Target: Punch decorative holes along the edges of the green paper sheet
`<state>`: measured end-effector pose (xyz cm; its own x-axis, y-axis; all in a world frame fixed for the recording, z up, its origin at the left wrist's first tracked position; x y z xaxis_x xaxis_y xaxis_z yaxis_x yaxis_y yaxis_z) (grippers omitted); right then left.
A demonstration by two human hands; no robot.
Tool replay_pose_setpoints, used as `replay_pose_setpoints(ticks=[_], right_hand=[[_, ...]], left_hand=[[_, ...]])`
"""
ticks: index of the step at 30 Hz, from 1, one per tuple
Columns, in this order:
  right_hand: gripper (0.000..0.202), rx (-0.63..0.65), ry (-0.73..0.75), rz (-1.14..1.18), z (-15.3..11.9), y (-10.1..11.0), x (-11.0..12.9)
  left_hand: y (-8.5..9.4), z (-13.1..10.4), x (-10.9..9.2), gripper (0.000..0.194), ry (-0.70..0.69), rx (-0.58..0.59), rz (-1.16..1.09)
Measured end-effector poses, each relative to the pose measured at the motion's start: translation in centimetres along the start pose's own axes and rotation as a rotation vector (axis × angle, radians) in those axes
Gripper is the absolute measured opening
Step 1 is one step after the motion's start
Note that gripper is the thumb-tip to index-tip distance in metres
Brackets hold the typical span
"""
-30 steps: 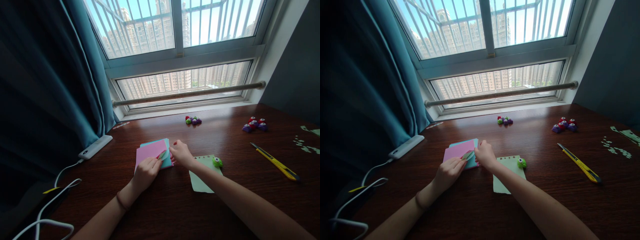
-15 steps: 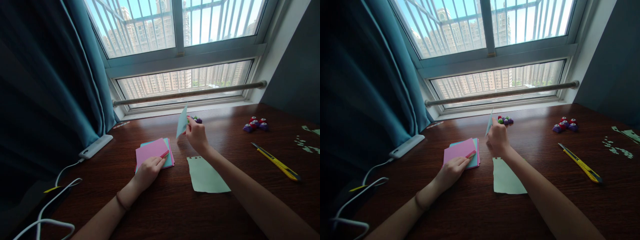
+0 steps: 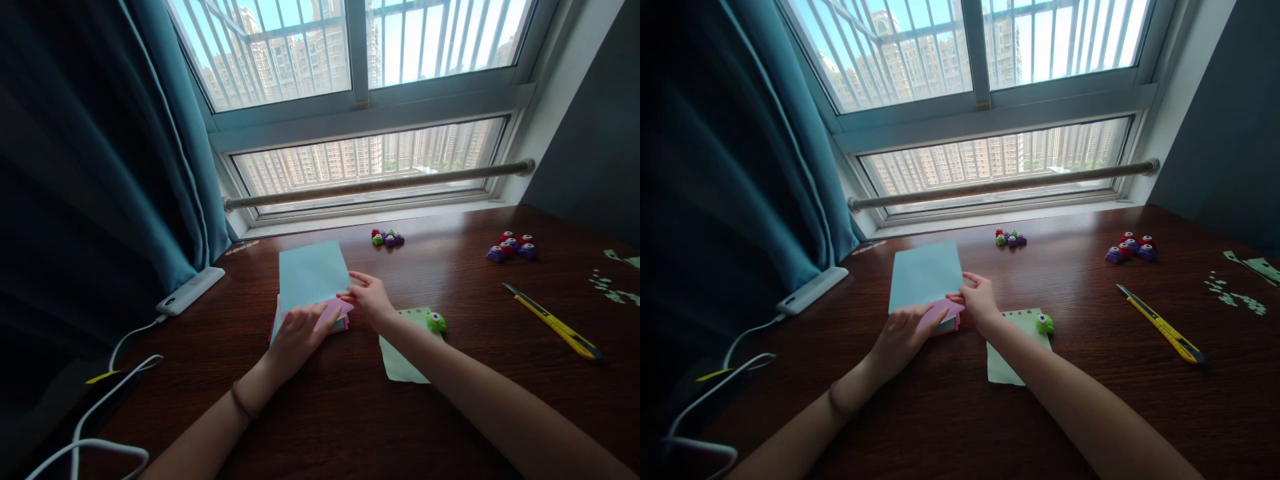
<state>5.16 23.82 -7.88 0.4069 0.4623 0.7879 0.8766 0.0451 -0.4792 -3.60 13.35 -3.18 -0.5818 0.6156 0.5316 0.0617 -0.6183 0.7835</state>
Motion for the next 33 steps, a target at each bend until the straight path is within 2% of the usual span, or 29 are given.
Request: replay_pose_setpoints(ticks=[3,7,11,13,16,24,27,30,33], right_hand=[[0.049,0.026,-0.076,-0.147,-0.3,-0.9,-1.7],[0.028,0.061,-0.087,-0.302,-0.3,-1.4,-1.4],[0.015,-0.077,-0.017,-0.519,0.7,0.5,0.1],[0.014,-0.124,-0.058,-0.589,1.2,1.5,0.0],[0.012,-0.095,-0.141,-0.651,1.3,2.0,-0.8],[0.012,-0.029,-0.214,-0.731,1.0,1.4,-1.9],[0.014,-0.025,-0.217,-0.743,1.1,1.3,-2.0],[0.014,-0.024,-0.207,-0.754,1.0,1.2,-1.9],[0.013,-0.021,-0.187,-0.767,0.9,1.1,-1.9]], left_hand=[[0.6,0.2,0.9,0.051,0.084,-0.018,0.066],[-1.8,-0.1,1.9,0.055,0.109,0.075,-0.074],[-3.4,-0.6,1.5,0.053,0.023,0.158,-0.112],[-3.4,-0.6,1.1,0.042,0.001,0.178,-0.114],[-3.2,-0.5,1.2,0.024,0.036,0.182,-0.170],[-2.8,-0.4,1.5,0.032,0.040,0.117,-0.241],[-3.1,-0.5,1.7,0.040,0.053,0.107,-0.258],[-3.5,-0.9,2.8,0.041,0.144,0.073,-0.317],[-4.0,-2.0,5.2,0.030,0.374,0.013,-0.436]])
Point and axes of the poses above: each hand's wrist, its own z-axis towards the middle knuckle, its own y-axis out of the back of the hand, x = y × z, the point moved 10 cm from there along z, towards the middle knuckle, and after that the axes turned 12 degrees about -y, right-handed, at the moved point
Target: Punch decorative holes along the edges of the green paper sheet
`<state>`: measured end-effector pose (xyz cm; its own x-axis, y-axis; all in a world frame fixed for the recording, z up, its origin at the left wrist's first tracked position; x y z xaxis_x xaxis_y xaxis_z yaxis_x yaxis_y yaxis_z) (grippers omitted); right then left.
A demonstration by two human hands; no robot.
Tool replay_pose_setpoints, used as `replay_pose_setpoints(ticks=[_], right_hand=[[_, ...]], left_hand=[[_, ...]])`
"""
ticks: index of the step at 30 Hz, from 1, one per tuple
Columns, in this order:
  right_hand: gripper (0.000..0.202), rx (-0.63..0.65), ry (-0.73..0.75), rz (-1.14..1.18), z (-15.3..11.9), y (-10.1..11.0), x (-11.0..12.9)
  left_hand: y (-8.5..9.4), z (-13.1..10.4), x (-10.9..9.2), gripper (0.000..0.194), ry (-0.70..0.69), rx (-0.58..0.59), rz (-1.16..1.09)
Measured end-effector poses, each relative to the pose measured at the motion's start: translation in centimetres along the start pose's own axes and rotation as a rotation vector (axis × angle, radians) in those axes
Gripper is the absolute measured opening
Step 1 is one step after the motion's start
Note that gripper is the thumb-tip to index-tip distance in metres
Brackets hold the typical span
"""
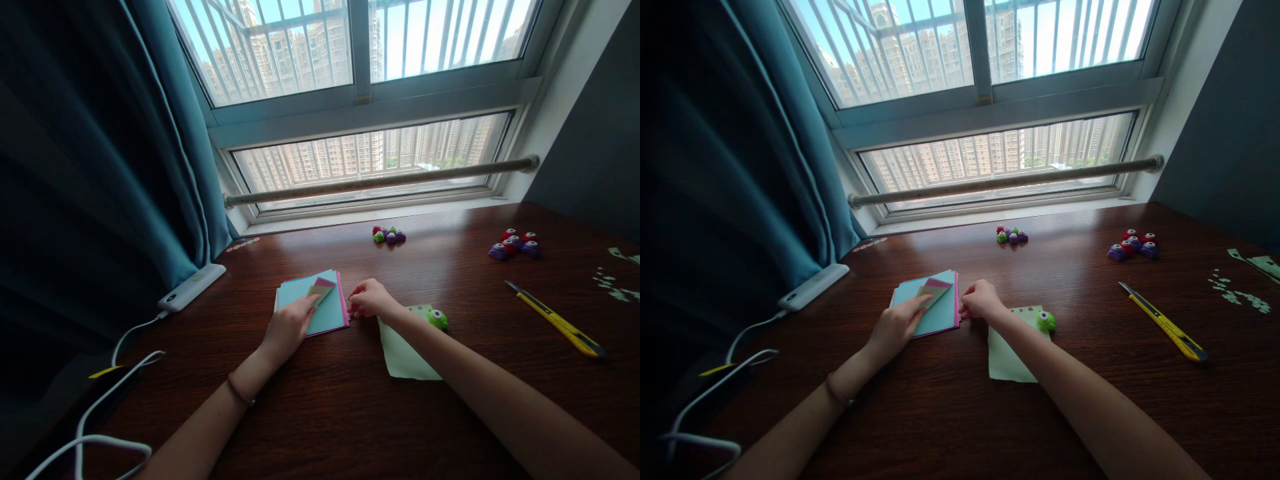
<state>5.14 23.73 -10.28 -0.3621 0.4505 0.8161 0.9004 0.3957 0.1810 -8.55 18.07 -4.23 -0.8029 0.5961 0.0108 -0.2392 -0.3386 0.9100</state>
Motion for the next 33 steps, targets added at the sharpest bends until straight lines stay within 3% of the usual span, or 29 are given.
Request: replay_pose_setpoints(ticks=[4,11,13,16,21,28,33], right_hand=[[0.012,0.001,0.016,-0.030,0.1,-0.4,-0.2],[0.014,0.047,-0.023,-0.003,-0.1,-1.0,-0.6],[0.014,0.070,-0.047,0.024,-0.3,-1.1,-0.6],[0.013,0.096,-0.091,0.070,-0.4,-1.1,-0.8],[0.014,0.124,-0.117,0.128,-0.1,-1.4,-1.1],[0.011,0.162,-0.104,0.208,-0.1,-1.6,-1.2],[0.011,0.330,-0.046,0.399,-0.5,-2.9,-0.4]], left_hand=[[0.0,-1.1,3.8,0.029,0.303,-0.095,-0.195],[-1.1,-2.3,6.0,0.028,0.453,-0.188,-0.396],[-1.0,-2.0,5.5,0.019,0.434,-0.134,-0.362],[-0.9,-0.8,3.1,0.017,0.290,0.014,-0.294],[-0.6,0.3,-0.4,0.050,0.069,0.191,-0.119],[-1.0,0.0,0.7,0.046,0.136,0.217,-0.139],[-1.2,-0.1,1.3,0.047,0.191,0.235,-0.201]])
Point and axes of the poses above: each hand's wrist, its own z-axis towards the middle knuckle, its own y-axis out of the back of the hand, x = y × z, the point moved 10 cm from there along z, towards the middle knuckle, and after that the axes turned 12 degrees about -y, right-handed, at the moved point
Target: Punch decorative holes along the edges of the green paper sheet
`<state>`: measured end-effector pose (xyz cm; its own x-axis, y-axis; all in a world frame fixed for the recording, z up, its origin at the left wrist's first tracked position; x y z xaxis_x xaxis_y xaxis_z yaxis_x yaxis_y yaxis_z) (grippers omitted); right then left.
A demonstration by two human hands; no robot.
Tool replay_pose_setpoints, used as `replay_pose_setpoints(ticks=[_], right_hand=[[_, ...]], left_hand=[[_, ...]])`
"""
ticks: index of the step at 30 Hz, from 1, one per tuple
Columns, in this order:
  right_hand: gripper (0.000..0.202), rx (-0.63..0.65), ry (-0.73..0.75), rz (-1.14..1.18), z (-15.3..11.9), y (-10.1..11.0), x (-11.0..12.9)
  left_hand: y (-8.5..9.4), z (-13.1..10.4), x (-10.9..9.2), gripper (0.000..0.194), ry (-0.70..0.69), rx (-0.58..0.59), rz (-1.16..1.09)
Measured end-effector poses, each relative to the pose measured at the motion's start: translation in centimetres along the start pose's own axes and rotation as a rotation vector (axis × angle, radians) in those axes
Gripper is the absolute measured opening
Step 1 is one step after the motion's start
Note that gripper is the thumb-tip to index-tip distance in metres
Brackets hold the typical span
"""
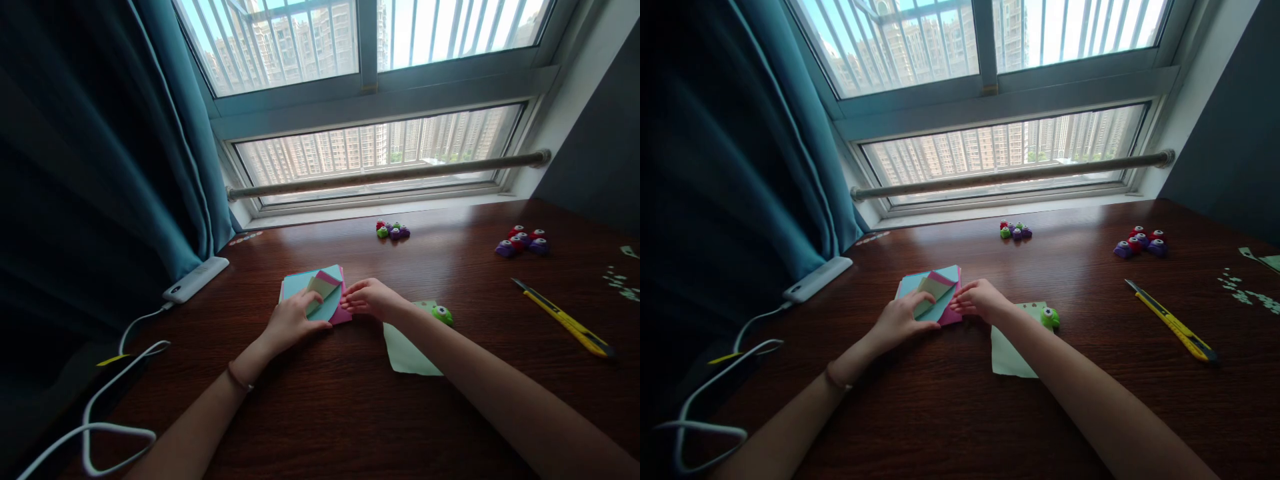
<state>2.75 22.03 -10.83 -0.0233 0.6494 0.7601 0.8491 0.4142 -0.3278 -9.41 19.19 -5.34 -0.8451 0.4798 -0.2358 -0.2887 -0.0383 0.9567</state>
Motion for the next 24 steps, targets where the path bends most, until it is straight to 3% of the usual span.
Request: replay_pose_setpoints(ticks=[2,4,6,9,12,17,24], right_hand=[[0.012,0.058,0.063,0.054,-0.1,-0.5,0.5],[0.011,0.046,0.156,-0.052,-0.1,-0.6,1.1],[0.013,-0.023,0.283,-0.336,-0.3,-0.7,1.9],[0.035,-0.159,0.484,-0.831,-0.6,-1.2,2.6],[0.041,-0.224,0.592,-1.076,-0.5,-1.6,2.7],[0.032,-0.194,0.696,-1.121,-0.5,-1.9,3.0],[0.021,-0.183,0.827,-1.146,-1.5,-2.7,3.8]], left_hand=[[-0.1,0.0,0.4,0.041,0.025,0.007,-0.040],[-0.1,0.0,0.9,0.035,0.053,0.008,-0.091],[-0.2,0.0,1.5,0.033,0.087,0.007,-0.134],[-0.4,-0.1,2.5,0.036,0.158,0.016,-0.179],[-0.5,-0.2,3.2,0.036,0.204,0.012,-0.195],[-0.3,-0.2,3.1,0.031,0.204,-0.034,-0.146],[0.9,-0.1,0.9,0.023,0.026,-0.148,-0.003]])
Point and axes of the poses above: each hand's wrist, its own z-axis towards the middle knuckle, its own y-axis out of the back of the hand, x = y × z, the point moved 10 cm from there along z, towards the middle knuckle, and after that the axes turned 12 degrees about -y, right-handed, at the moved point
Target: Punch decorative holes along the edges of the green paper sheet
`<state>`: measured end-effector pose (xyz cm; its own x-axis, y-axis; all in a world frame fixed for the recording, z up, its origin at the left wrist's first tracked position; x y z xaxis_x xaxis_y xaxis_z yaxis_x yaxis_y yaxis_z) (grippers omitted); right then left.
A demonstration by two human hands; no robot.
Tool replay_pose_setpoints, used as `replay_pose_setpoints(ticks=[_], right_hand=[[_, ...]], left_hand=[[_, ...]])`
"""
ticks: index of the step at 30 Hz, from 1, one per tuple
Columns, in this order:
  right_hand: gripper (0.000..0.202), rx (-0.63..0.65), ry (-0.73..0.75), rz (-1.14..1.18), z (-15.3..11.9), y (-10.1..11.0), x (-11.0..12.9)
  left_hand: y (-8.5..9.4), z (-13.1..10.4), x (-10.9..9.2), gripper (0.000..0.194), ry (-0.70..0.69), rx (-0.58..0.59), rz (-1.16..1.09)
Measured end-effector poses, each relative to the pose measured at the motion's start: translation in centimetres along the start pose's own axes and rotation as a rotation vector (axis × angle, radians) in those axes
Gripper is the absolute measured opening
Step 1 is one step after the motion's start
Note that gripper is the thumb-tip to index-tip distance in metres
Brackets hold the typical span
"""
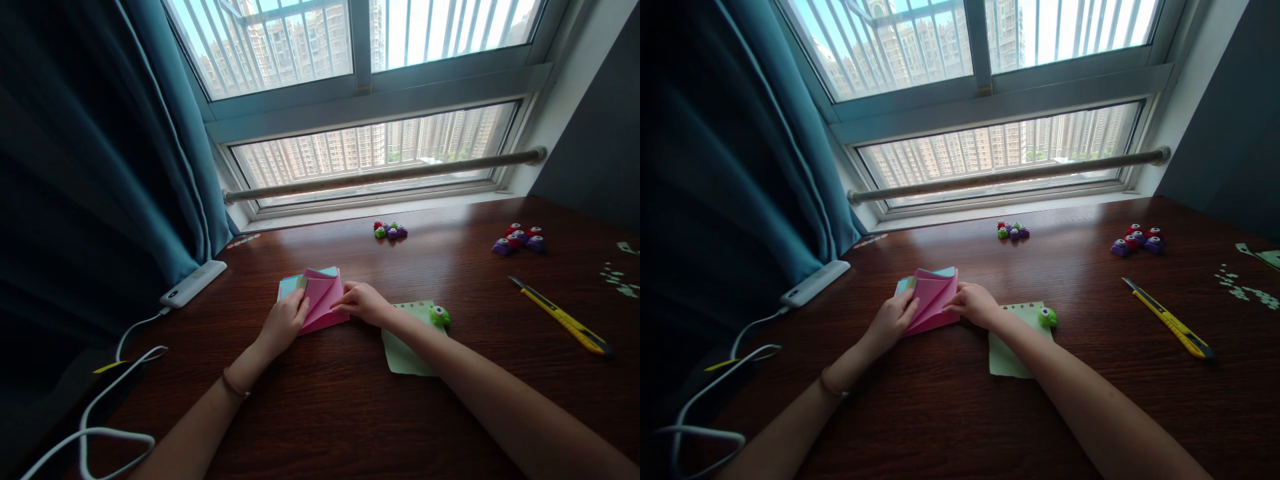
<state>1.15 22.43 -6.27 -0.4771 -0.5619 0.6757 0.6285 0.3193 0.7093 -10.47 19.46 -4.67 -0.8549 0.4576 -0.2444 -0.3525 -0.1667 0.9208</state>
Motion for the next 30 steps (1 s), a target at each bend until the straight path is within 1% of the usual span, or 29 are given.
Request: replay_pose_setpoints(ticks=[2,3,4,7,9,10,11,12,13,14,15,16,18,21,23,25,27,30], right_hand=[[0.028,-0.041,-0.013,0.015,0.2,1.8,0.2],[0.032,-0.077,-0.023,0.025,0.3,3.3,0.3],[0.035,-0.119,-0.034,0.037,0.2,5.1,0.3],[0.033,-0.318,-0.076,0.146,-0.6,11.8,0.6],[0.032,-0.597,-0.127,0.252,-2.4,16.8,0.6],[0.033,-0.733,-0.143,0.318,-3.5,18.6,0.7],[0.034,-0.852,-0.146,0.397,-4.6,19.8,0.8],[0.034,-0.931,-0.133,0.488,-5.4,20.4,1.0],[0.034,-0.971,-0.105,0.589,-5.8,20.3,1.2],[0.033,-0.974,-0.072,0.687,-5.8,19.9,1.4],[0.031,-0.947,-0.040,0.771,-5.5,19.1,1.6],[0.030,-0.898,-0.020,0.837,-4.9,18.0,1.8],[0.028,-0.758,-0.029,0.926,-3.4,15.2,1.8],[0.029,-0.537,-0.123,0.989,-1.4,10.1,1.0],[0.029,-0.435,-0.193,0.966,-0.7,7.0,0.1],[0.026,-0.360,-0.241,0.863,-0.2,4.7,-0.5],[0.022,-0.299,-0.259,0.715,0.1,3.1,-1.0],[0.019,-0.251,-0.272,0.509,0.3,2.0,-1.4]], left_hand=[[0.2,0.0,-0.3,0.021,-0.024,0.007,0.108],[0.3,-0.1,-0.4,0.021,-0.029,0.014,0.162],[0.3,-0.1,-0.5,0.021,-0.035,0.025,0.208],[0.2,-0.1,-1.1,0.020,-0.073,0.061,0.297],[-0.1,-0.1,-1.9,0.019,-0.132,0.098,0.319],[-0.4,-0.1,-2.4,0.019,-0.168,0.119,0.321],[-0.6,-0.2,-2.9,0.019,-0.200,0.138,0.322],[-0.8,-0.3,-3.2,0.020,-0.225,0.153,0.321],[-0.9,-0.3,-3.5,0.020,-0.240,0.162,0.322],[-0.9,-0.4,-3.6,0.020,-0.248,0.165,0.324],[-0.9,-0.4,-3.7,0.019,-0.248,0.165,0.325],[-1.0,-0.4,-3.7,0.019,-0.247,0.167,0.323],[-1.1,-0.5,-3.6,0.021,-0.245,0.180,0.323],[-1.4,-0.7,-3.5,0.027,-0.251,0.209,0.343],[-1.6,-0.8,-3.7,0.028,-0.276,0.218,0.380],[-1.8,-0.9,-4.2,0.025,-0.312,0.231,0.445],[-2.0,-1.0,-4.9,0.020,-0.354,0.252,0.519],[-2.1,-1.1,-6.2,0.016,-0.428,0.275,0.580]])
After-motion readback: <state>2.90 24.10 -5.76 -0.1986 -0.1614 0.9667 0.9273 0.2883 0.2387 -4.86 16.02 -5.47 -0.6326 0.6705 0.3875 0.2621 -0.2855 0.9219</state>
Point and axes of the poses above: each hand's wrist, its own z-axis towards the middle knuckle, its own y-axis out of the back of the hand, x = y × z, the point moved 10 cm from there along z, towards the middle knuckle, and after that the axes turned 12 degrees about -y, right-handed, at the moved point
